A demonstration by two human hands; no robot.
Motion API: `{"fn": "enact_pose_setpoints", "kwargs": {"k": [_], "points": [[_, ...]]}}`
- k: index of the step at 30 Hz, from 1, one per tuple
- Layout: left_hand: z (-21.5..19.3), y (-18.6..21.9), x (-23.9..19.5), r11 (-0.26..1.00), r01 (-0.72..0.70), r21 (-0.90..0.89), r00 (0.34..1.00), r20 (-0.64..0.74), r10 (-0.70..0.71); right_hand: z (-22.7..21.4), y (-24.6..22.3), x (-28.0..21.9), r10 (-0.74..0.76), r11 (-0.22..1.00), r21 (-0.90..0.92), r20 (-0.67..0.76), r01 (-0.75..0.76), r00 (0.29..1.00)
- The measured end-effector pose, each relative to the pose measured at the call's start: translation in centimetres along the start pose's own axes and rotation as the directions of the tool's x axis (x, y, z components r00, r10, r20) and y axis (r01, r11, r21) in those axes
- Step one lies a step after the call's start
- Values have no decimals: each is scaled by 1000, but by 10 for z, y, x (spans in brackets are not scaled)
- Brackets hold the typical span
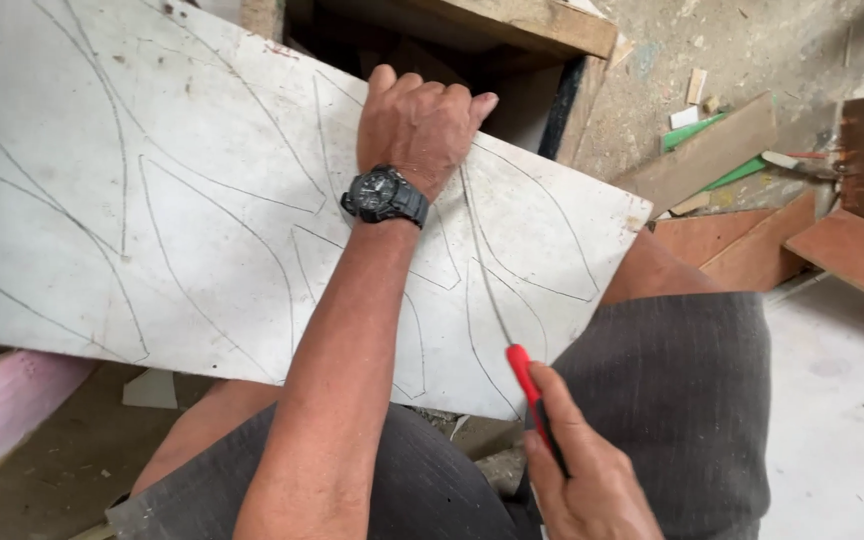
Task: Using a utility knife to cut a decorative pattern into a thin wood panel while sitting on the floor.
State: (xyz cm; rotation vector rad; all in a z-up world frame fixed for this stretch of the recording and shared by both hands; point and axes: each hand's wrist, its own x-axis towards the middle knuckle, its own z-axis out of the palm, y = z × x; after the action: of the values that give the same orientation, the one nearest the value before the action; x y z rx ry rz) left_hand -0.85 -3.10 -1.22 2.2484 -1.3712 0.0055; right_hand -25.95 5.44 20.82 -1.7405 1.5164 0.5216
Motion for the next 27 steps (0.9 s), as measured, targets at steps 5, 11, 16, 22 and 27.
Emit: {"fn": "enact_pose_setpoints", "kwargs": {"k": [5,11,16,22,27], "points": [[-8,3,2,999,29,-32,998,66,-26,-17,26,-2,-65,998,21,-25,65,998],[-9,1,3,1000,2,-24,999,32,-1,-17,4,11,89,996,-31,41,-88,995],[-7,0,1,1000,14,0,998,55,-14,-8,-54,58,-115,993,47,83,112,990],[0,-6,7,999,-12,33,999,41,11,-13,-29,36,-34,999,9,71,33,997],[-3,-1,5,1000,8,6,997,76,-9,-17,-23,25,39,999,0,72,-39,997]]}}
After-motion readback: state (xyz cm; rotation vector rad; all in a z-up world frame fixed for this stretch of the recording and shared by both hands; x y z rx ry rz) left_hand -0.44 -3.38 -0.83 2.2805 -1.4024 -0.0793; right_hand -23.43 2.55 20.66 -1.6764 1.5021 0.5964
